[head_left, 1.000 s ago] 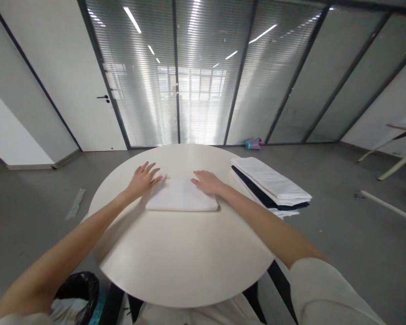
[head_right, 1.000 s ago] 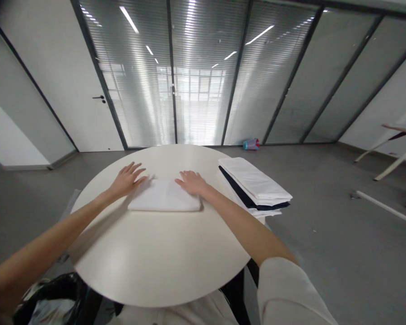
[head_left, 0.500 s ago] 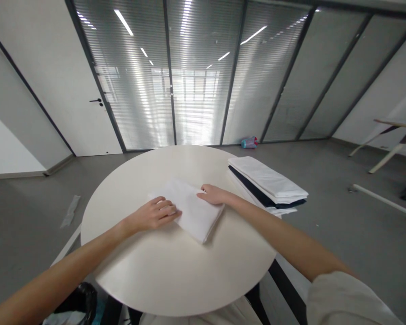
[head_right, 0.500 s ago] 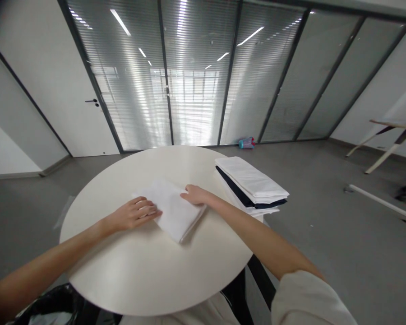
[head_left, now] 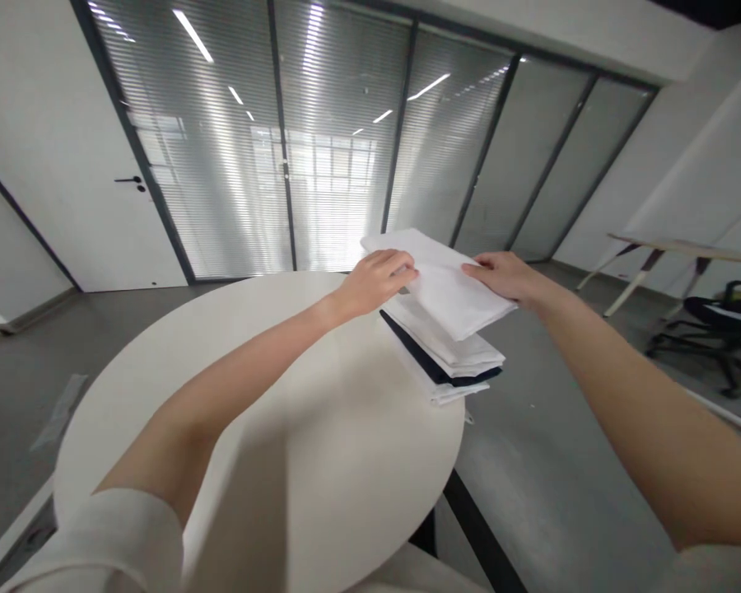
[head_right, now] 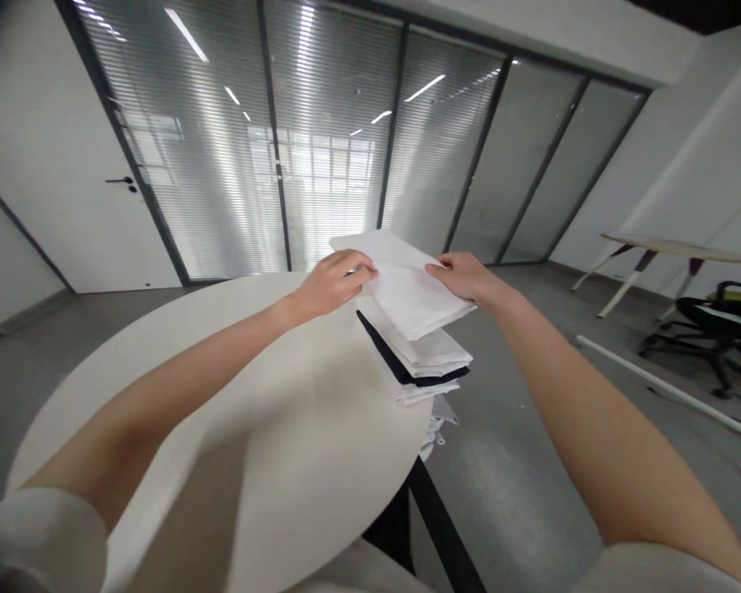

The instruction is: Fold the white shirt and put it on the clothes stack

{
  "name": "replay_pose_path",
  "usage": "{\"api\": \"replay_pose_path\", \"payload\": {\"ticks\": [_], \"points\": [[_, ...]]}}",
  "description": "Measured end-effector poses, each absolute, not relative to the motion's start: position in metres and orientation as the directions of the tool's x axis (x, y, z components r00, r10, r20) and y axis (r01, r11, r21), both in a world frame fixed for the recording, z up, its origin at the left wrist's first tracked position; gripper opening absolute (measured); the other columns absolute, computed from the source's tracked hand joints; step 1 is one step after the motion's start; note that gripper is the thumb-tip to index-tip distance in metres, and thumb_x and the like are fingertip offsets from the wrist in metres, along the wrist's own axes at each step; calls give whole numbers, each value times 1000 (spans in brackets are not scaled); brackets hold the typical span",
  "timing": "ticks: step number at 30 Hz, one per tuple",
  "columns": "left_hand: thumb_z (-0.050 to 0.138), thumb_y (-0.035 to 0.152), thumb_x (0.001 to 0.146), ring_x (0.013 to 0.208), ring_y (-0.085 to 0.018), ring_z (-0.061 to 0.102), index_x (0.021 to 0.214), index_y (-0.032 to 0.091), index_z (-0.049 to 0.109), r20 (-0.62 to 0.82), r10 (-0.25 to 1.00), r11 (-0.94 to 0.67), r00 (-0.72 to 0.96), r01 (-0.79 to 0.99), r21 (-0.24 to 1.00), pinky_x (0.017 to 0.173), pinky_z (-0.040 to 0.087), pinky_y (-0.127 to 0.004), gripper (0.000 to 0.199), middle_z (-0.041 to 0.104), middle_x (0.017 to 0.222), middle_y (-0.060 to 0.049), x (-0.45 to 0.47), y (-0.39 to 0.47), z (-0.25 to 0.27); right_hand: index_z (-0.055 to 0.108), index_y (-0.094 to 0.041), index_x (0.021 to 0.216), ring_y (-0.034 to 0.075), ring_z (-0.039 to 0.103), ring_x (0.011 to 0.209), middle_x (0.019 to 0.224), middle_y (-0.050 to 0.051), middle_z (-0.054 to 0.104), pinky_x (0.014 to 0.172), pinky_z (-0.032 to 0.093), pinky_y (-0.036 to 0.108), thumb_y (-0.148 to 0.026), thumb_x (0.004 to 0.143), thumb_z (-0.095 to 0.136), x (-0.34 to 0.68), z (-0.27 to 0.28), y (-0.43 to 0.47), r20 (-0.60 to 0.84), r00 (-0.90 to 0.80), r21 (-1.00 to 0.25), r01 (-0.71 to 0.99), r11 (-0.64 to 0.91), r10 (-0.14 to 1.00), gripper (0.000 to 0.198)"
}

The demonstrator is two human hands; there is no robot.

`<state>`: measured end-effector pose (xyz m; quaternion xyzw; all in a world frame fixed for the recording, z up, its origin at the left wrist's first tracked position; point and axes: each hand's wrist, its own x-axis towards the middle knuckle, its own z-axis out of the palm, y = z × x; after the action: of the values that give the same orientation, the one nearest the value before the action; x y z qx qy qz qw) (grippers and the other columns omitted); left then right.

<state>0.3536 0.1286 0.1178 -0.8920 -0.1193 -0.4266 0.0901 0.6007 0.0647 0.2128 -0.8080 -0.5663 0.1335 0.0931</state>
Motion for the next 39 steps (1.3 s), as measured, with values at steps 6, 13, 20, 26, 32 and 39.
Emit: {"api": "replay_pose_path", "payload": {"ticks": [6,13,20,26,32,39], "points": [[47,1,89,100,-20,62,104,19,66,572,192,-981,797,177,83,84,50,-31,30,64,112,-8,398,126,68,70,-13,93,21,66,77,93,10,73,61,47,27,-34,94,56,637,157,44,-332,396,-274,828,-490,856,25],[57,21,89,106,-20,64,105,20,70,485,250,-898,838,13,441,90,50,-29,21,66,116,-5,386,118,45,69,-12,119,34,63,113,123,18,68,97,49,45,-41,89,59,642,118,44,-215,268,-21,960,-279,939,43],[30,21,100,132,-26,51,121,15,66,213,630,-671,747,385,634,115,34,-47,42,63,134,-11,438,135,62,39,-19,154,27,27,150,161,6,32,123,16,51,-37,104,24,611,97,84,-194,-73,-225,974,28,978,55],[24,31,102,145,-35,33,147,17,47,-4,577,-653,817,464,598,118,15,-64,52,41,156,-11,451,120,31,29,-16,157,27,17,153,165,8,21,123,13,54,-32,104,21,606,57,66,-396,42,-111,990,-93,917,56],[30,35,100,141,-34,39,140,14,54,26,581,-675,814,463,574,118,19,-60,51,51,148,-14,451,108,51,41,-17,151,30,19,152,164,9,23,121,14,58,-29,104,24,623,66,72,-373,10,-114,992,-56,928,51],[39,54,97,147,-30,32,144,10,47,124,531,-690,838,343,638,123,11,-52,64,43,153,-19,448,81,45,51,-10,143,24,26,150,158,14,35,123,21,47,-19,99,39,624,63,69,-326,-11,-185,981,-52,945,46]]}}
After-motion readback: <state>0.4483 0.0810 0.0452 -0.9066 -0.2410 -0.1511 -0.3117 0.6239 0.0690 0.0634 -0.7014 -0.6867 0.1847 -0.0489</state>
